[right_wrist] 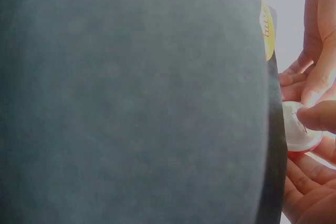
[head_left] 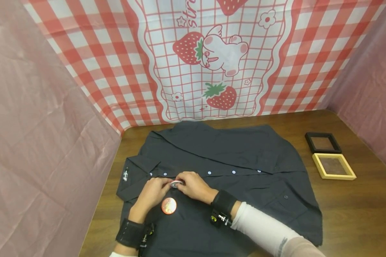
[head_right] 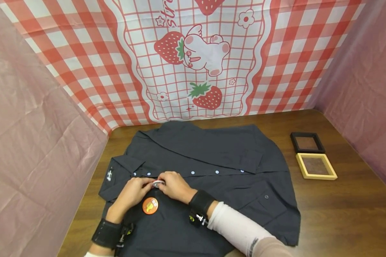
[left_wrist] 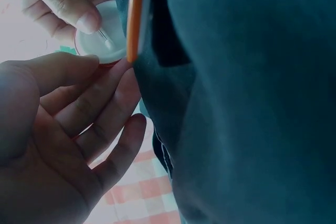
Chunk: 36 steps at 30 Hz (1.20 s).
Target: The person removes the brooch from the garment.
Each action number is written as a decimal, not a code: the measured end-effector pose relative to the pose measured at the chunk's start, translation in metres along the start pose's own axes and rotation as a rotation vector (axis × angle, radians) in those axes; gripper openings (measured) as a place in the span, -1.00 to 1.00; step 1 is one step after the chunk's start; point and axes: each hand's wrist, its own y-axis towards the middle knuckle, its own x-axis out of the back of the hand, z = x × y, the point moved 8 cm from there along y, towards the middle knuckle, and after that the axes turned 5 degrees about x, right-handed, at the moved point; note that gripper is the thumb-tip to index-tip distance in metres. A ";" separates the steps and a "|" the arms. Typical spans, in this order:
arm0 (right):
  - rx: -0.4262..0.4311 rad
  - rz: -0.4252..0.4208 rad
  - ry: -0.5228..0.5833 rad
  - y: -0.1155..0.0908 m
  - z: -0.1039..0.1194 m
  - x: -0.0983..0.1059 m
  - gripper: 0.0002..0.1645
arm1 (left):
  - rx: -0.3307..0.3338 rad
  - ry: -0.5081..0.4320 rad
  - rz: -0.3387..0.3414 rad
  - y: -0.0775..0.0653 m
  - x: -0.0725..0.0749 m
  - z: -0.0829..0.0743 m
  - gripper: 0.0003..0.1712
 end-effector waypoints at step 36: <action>-0.017 0.016 0.082 -0.007 -0.004 0.002 -0.72 | -0.015 -0.090 0.005 -0.003 0.001 -0.003 -0.69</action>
